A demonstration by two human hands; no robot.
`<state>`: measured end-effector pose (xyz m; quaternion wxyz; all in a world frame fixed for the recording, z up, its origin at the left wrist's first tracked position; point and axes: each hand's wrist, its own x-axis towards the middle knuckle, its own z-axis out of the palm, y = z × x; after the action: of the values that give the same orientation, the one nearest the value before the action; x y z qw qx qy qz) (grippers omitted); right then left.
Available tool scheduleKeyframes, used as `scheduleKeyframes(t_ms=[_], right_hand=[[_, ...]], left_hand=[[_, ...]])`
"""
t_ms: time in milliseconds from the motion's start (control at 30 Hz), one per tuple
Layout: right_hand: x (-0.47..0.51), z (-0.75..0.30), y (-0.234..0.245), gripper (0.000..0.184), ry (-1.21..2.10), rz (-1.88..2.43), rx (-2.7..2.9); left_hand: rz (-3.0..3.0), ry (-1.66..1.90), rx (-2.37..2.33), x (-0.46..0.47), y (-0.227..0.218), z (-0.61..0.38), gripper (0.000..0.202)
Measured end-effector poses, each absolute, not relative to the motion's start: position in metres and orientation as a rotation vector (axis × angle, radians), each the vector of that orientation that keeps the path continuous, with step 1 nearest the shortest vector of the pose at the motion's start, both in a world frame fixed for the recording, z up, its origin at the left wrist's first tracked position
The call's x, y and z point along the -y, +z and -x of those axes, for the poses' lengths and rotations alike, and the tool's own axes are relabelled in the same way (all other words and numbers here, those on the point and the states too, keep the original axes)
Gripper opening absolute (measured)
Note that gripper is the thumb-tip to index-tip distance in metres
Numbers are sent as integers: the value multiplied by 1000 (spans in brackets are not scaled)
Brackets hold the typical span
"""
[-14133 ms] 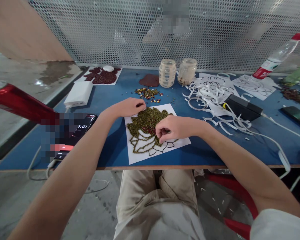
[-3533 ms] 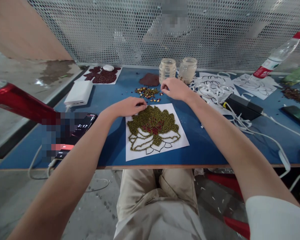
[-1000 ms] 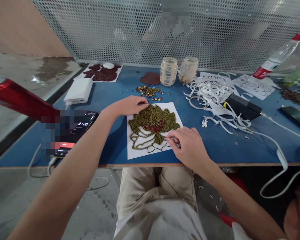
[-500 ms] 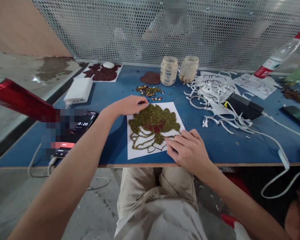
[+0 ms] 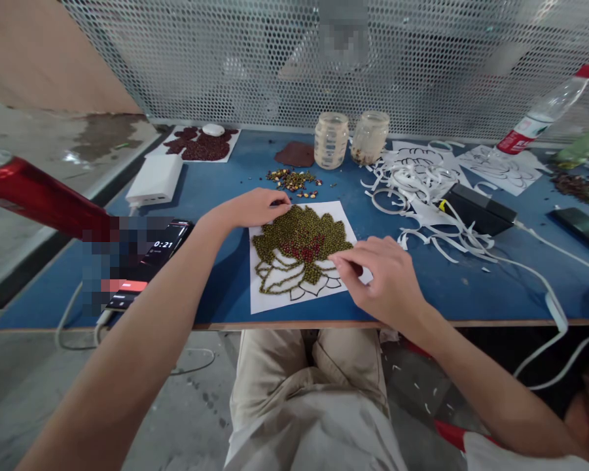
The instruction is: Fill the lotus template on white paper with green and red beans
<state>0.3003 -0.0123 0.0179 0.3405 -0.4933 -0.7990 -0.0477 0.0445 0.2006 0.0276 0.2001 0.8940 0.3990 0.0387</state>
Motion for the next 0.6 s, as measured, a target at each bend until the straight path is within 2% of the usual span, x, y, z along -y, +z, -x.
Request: scheduleKeyframes(t_ms=[133,233,400,600], right_hand=[[-34,-304,52,24,-155,1278,2131],[-94,-305,60,20,-71,1403,2200],[-193,-302,40,19,8,1546,2298],[-246,-297,22,17,-17,1505,2446]], left_hand=[[-2525,106,-1101,-202,27,-44,41],[-2555,123,-1078,-203,25,-45,40],[-2590,135,-1075,-207,21,-44,37],[-2578,123,-1079,-206,22,-44,42]])
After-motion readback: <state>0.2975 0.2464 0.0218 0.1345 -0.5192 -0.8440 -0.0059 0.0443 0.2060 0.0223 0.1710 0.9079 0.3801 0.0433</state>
